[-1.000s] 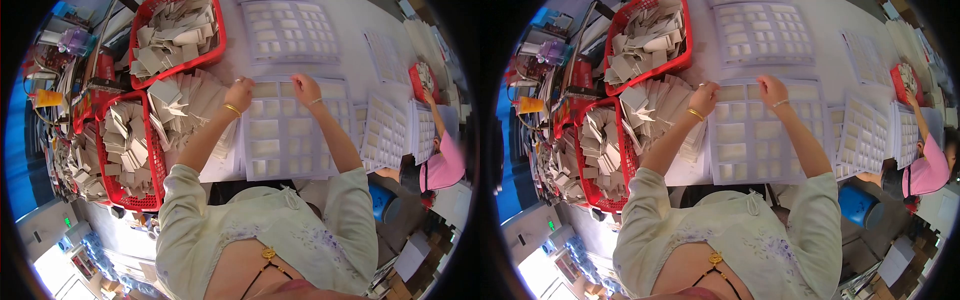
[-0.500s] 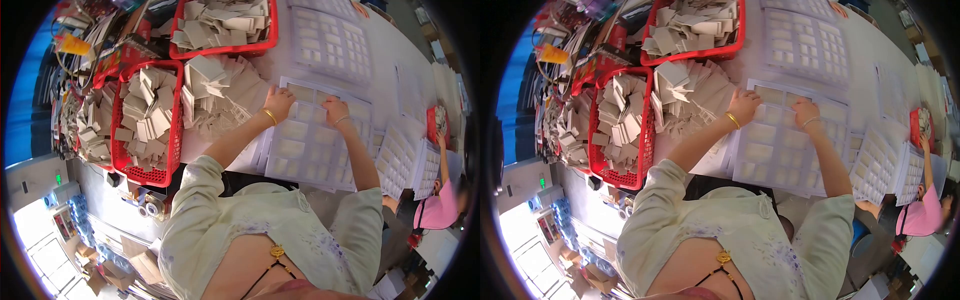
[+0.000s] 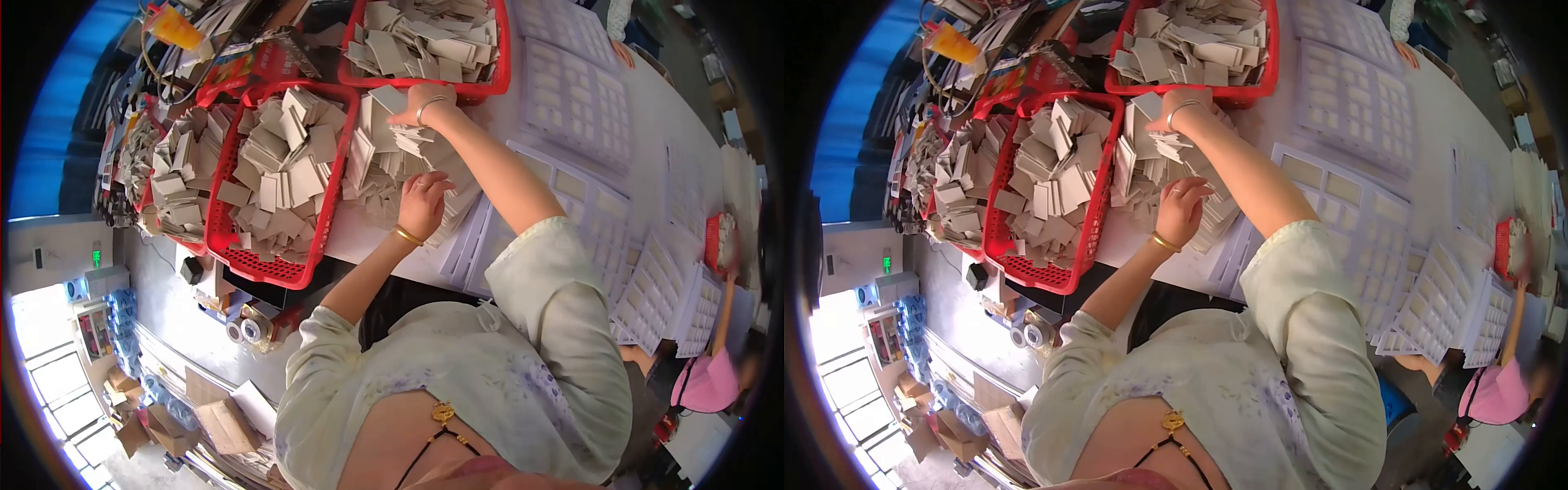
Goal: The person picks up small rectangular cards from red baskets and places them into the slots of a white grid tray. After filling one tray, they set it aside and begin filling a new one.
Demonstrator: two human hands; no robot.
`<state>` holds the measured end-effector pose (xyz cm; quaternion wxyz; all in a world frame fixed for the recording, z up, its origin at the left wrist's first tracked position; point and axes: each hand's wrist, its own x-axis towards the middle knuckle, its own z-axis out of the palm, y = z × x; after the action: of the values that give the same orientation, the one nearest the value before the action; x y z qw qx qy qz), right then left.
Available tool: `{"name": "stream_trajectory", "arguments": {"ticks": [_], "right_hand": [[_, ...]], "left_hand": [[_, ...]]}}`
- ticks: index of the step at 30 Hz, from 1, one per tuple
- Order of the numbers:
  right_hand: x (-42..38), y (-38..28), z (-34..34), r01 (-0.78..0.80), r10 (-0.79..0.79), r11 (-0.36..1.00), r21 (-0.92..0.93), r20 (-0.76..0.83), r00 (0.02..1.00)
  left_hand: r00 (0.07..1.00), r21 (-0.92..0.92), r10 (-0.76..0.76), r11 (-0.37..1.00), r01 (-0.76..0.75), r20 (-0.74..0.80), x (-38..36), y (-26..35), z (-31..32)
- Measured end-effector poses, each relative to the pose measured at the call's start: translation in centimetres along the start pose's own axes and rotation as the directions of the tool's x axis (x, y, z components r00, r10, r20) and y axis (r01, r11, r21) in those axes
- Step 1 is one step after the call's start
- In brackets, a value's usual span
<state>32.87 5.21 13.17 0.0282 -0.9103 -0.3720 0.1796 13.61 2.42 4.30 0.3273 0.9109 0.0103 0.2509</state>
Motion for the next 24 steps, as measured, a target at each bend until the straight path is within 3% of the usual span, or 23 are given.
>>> {"name": "stream_trajectory", "arguments": {"ticks": [4, 5, 8, 10, 12, 14, 15, 16, 18, 19, 22, 24], "right_hand": [[1.1, 0.9, 0.6, -0.068, 0.065, 0.989, 0.135, 0.028, 0.998], [2.0, 1.4, 0.9, -0.104, 0.083, 0.976, 0.189, 0.116, 0.99], [0.5, 3.5, 1.3, 0.07, -0.01, 0.939, 0.336, -0.175, 0.985], [-1.9, 4.7, 1.3, 0.236, -0.1, 0.958, 0.16, -0.586, 0.804], [-5.4, 7.0, 0.9, 0.405, -0.221, 0.914, -0.004, -0.844, 0.489], [-11.0, 9.3, 0.7, 0.476, -0.253, 0.873, 0.111, -0.731, 0.634], [-13.8, 10.7, 1.3, 0.469, -0.281, 0.877, 0.101, -0.685, 0.672], [-16.4, 11.9, 1.9, 0.458, -0.302, 0.884, 0.091, -0.636, 0.71], [-21.2, 14.3, 3.4, 0.271, -0.049, 0.827, 0.493, -0.416, 0.908], [-23.3, 15.8, 4.1, 0.132, 0.066, 0.74, 0.659, -0.267, 0.961], [-27.6, 20.7, 5.4, -0.057, 0.275, 0.459, 0.887, -0.081, 0.958], [-29.5, 23.8, 6.4, -0.065, 0.39, 0.274, 0.96, -0.049, 0.92]], "left_hand": [[0.997, 0.005, -0.068, 0.998, 0.069, -0.046, -1.5, -1.1, -1.5], [0.996, -0.02, -0.082, 0.996, 0.082, -0.043, -1.4, -1.1, -1.7], [0.988, -0.167, -0.148, 0.976, 0.138, -0.05, -0.7, -0.5, -1.4], [0.977, -0.34, -0.192, 0.929, 0.148, -0.099, 0.3, -0.4, -0.9], [0.948, -0.532, -0.278, 0.832, 0.156, -0.157, 0.8, 0.0, -0.1], [0.865, -0.747, -0.44, 0.653, 0.123, -0.243, 2.4, 2.1, 0.6], [0.887, -0.719, -0.41, 0.681, 0.142, -0.213, 3.0, 2.4, 0.5], [0.844, -0.772, -0.473, 0.625, 0.118, -0.253, 3.9, 4.2, 0.6], [0.907, -0.681, -0.418, 0.651, 0.335, 0.047, 3.2, 2.6, 3.2], [0.934, -0.665, -0.33, 0.668, 0.335, 0.139, 3.1, 3.0, 4.7], [0.898, -0.816, -0.312, 0.399, 0.419, 0.309, 3.2, 7.2, 7.7], [0.853, -0.787, -0.245, 0.33, 0.521, 0.461, 3.1, 9.2, 9.1]]}}
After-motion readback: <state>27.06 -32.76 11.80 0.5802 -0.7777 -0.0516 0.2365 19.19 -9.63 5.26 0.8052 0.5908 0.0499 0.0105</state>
